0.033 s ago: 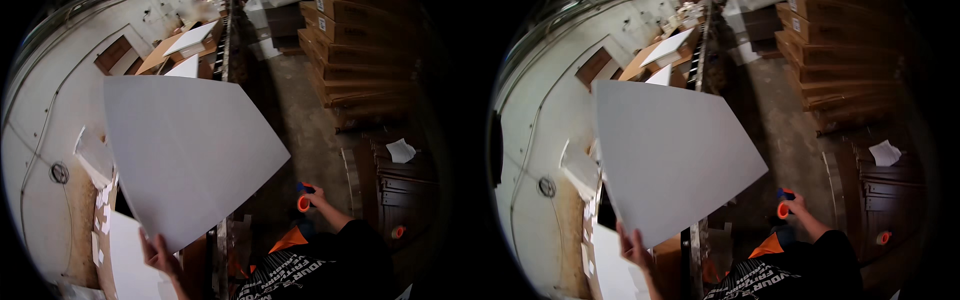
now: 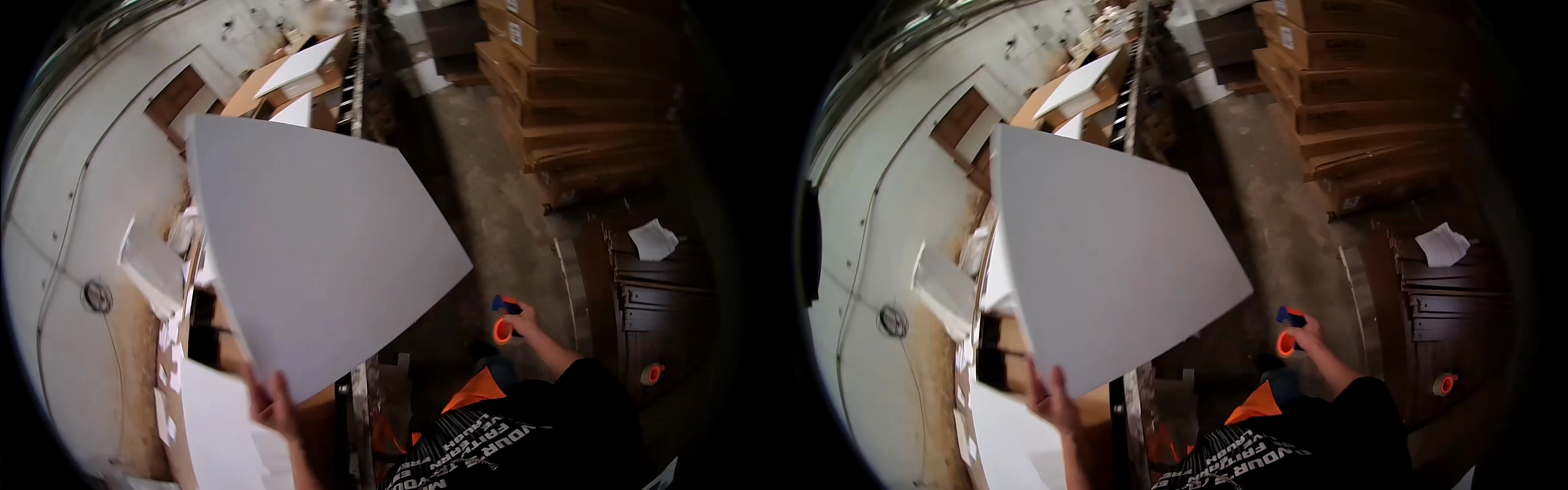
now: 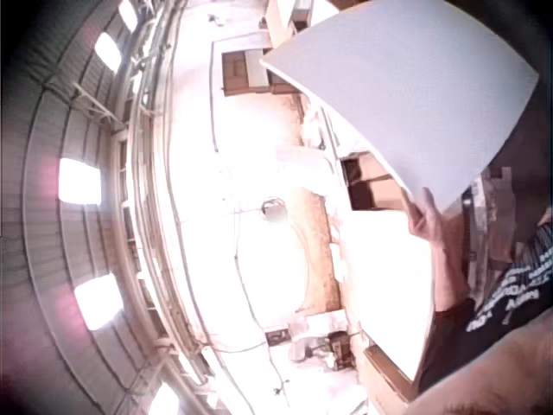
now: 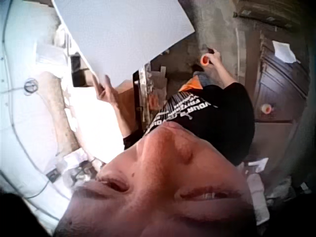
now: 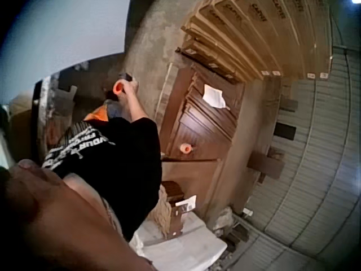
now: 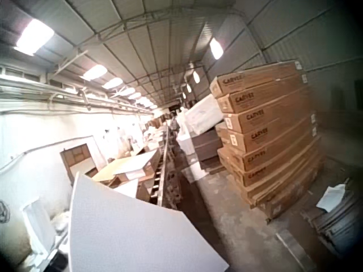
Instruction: The person assembles and seals large cardboard boxes on a conveyor belt, inserting foam sheets and using a tape dispenser to secure the flaps.
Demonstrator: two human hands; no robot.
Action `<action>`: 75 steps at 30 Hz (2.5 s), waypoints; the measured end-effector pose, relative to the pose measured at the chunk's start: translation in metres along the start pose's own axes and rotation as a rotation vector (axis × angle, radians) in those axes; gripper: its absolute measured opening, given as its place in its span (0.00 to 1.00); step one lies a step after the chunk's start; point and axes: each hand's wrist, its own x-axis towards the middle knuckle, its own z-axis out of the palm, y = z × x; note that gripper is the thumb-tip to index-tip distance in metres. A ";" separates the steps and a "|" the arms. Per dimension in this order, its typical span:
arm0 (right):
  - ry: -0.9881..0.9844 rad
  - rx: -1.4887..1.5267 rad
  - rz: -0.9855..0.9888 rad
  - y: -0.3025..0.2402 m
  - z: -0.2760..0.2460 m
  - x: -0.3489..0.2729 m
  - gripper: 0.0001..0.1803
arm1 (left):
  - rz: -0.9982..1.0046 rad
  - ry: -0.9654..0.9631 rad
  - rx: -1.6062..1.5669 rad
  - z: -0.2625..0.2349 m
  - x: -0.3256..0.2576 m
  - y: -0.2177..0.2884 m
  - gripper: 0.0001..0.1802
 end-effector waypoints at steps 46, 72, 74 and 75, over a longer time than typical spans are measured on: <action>-0.794 -0.193 -0.352 -0.154 0.081 -0.048 0.30 | -0.187 -0.335 0.867 -0.057 -0.184 0.022 0.22; -0.803 -0.441 -0.862 -0.220 0.523 -0.284 0.30 | -0.897 0.729 1.310 -0.493 -0.382 0.033 0.27; -1.108 -0.330 -0.568 -0.262 0.514 -0.332 0.29 | -0.914 0.760 1.291 -0.479 -0.344 0.092 0.26; -1.303 -0.302 -0.634 -0.286 0.496 -0.383 0.30 | -0.930 0.789 1.273 -0.479 -0.334 0.110 0.26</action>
